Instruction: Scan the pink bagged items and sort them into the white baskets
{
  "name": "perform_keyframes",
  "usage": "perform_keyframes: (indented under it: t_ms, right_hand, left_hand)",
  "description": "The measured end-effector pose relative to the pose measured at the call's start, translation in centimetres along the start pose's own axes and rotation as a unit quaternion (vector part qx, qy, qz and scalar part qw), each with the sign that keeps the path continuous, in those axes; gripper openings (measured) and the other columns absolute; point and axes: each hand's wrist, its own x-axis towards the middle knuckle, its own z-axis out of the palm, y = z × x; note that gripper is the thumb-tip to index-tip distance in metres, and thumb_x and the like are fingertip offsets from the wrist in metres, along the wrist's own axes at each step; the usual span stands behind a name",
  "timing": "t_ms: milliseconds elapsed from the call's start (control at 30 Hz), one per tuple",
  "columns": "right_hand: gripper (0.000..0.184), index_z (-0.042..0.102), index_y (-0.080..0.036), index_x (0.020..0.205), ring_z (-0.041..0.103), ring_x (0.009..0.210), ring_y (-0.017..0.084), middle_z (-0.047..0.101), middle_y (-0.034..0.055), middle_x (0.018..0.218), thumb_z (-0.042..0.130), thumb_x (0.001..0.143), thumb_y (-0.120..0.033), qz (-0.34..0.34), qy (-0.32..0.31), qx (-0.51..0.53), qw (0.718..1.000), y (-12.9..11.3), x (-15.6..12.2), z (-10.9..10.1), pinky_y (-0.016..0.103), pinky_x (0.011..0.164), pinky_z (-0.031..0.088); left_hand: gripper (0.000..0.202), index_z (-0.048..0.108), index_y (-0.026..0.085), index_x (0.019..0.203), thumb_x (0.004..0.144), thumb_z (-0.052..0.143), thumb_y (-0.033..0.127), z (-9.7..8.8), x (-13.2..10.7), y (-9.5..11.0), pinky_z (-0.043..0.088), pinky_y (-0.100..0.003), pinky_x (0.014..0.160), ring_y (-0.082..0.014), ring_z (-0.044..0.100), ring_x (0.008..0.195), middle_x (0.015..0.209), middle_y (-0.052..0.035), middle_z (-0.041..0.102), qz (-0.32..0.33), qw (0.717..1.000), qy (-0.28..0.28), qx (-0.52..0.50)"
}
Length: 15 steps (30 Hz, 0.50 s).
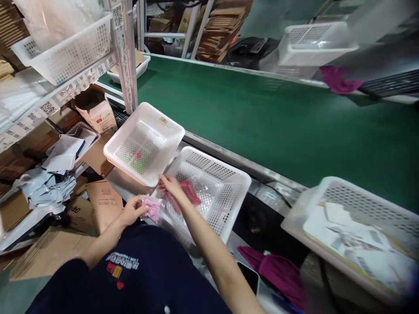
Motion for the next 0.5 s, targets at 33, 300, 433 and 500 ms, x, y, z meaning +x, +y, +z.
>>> perform_keyframes:
  t_ms: [33,300,433,500]
  right_hand:
    - [0.042,0.066,-0.020,0.078,0.073,0.065,0.022,0.076,0.0108,0.074,0.065,0.104,-0.052,0.009,-0.011,-0.033,0.999,-1.0,0.7,0.4,0.030,0.062,0.056]
    - [0.031,0.071,-0.021,0.070,0.079,0.102,0.038,0.078,0.0183,0.080,0.070,0.094,-0.041,-0.015,0.083,-0.189,0.978,-5.0,-0.4,-4.0,0.041,0.086,0.059]
    - [0.028,0.075,-0.017,0.087,0.076,0.079,0.026,0.080,0.0128,0.085,0.063,0.091,-0.042,-0.059,0.155,-0.030,0.986,-5.7,-0.6,-8.6,0.031,0.064,0.053]
    - [0.030,0.073,-0.014,0.086,0.074,0.077,0.024,0.077,0.0130,0.081,0.064,0.088,-0.043,-0.104,0.215,0.080,0.968,-4.3,-1.0,-11.3,0.030,0.063,0.051]
  left_hand:
    - [0.059,0.082,0.017,0.094,0.067,0.104,0.064,-0.2,-0.3,-0.3,0.057,-0.033,0.092,-0.0228,0.073,0.094,0.099,-0.0084,0.081,-0.010,0.999,0.025,-0.023]
    - [0.064,0.079,0.017,0.104,0.063,0.108,0.057,-2.6,-1.7,-2.3,0.059,-0.033,0.090,-0.0211,0.075,0.091,0.100,-0.0071,0.083,-0.057,0.977,0.145,-0.149]
    - [0.060,0.079,0.016,0.098,0.059,0.108,0.052,-3.7,-0.9,-1.6,0.059,-0.035,0.089,-0.0221,0.074,0.089,0.096,-0.0073,0.082,-0.072,0.984,0.132,-0.099]
    - [0.058,0.080,0.016,0.098,0.061,0.107,0.052,-3.8,-0.3,-1.1,0.059,-0.035,0.092,-0.0220,0.074,0.091,0.097,-0.0070,0.083,-0.062,0.987,0.122,-0.081]
